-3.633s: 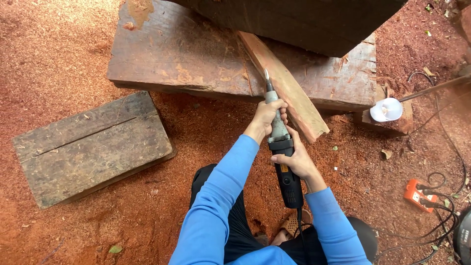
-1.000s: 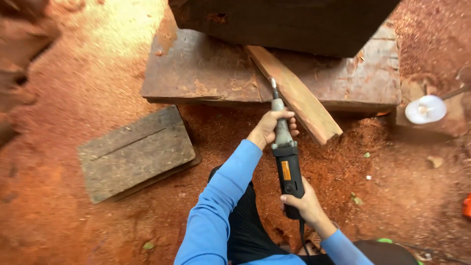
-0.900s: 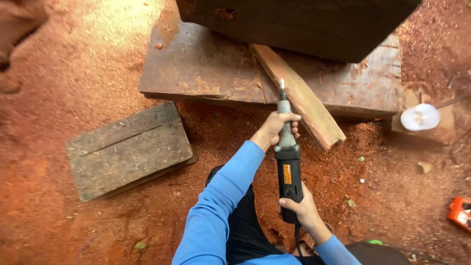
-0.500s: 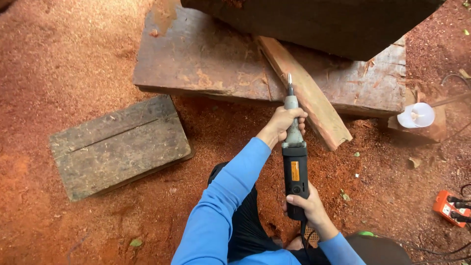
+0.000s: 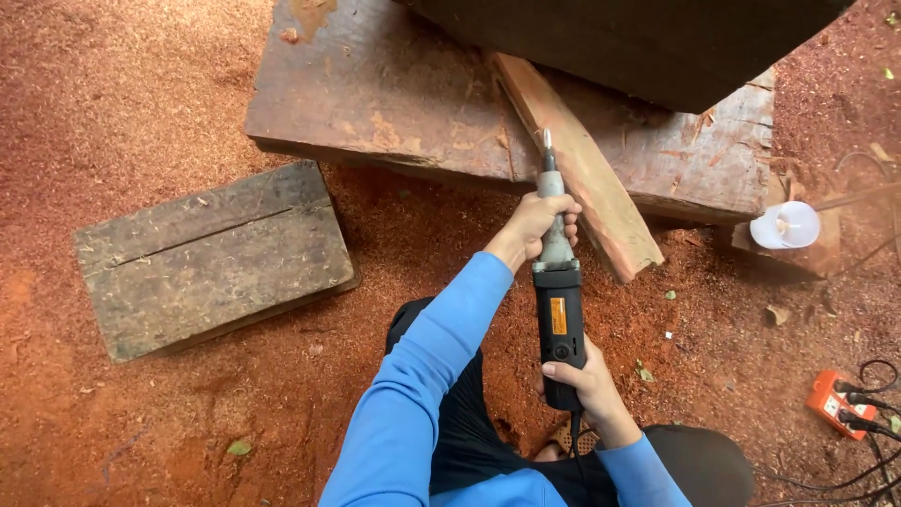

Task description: Using a handheld rotary tool to carve and shape wooden components in a workshop environment.

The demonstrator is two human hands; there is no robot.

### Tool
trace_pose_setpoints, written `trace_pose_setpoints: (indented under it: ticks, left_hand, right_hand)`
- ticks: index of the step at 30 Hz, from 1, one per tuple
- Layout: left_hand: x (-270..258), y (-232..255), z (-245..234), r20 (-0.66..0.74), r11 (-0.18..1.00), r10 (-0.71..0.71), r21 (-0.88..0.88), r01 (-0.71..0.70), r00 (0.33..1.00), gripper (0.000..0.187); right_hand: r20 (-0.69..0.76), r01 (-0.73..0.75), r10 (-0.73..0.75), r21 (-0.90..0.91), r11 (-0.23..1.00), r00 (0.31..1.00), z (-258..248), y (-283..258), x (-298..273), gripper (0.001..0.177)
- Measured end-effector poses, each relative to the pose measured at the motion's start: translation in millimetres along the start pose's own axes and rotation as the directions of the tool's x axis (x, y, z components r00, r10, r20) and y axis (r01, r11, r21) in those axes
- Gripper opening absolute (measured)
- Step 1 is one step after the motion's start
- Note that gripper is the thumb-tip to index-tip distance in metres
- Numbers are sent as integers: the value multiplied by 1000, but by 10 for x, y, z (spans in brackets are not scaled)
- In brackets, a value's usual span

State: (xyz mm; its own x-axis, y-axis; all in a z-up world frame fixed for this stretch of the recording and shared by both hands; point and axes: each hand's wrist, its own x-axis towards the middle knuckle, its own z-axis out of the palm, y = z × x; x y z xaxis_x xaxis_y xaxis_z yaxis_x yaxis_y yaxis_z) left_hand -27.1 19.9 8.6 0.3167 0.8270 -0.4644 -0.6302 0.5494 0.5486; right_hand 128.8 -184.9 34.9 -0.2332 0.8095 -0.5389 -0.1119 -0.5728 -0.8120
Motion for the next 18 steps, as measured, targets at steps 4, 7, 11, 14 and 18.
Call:
trace_pose_setpoints:
  ticks: [4,7,11,14,18]
  left_hand:
    - [8,-27,19,8,1000,11,-14,-10,1000,7]
    - [-56,-11,60,-37,998,-1,58,3,999,6]
    - [-50,-37,50,-37,999,2,51,0,999,5]
    - [-33,-47,43,-42,999,4,34,-3,999,5]
    - [-10,-69,6,-49,1000,-2,6,3,999,5]
  right_hand:
    - [-15,11,-11,-37,999,1000,-81,64,35,44]
    - [21,16,-17,39,999,1000,-73,182,41,48]
    - [18,-8,8,46,999,1000,-105,149,31,47]
    - [12,-15,15,15,1000,1000,-149,102,32,46]
    - [5,-32,32,2,999,999,-158,36,29,47]
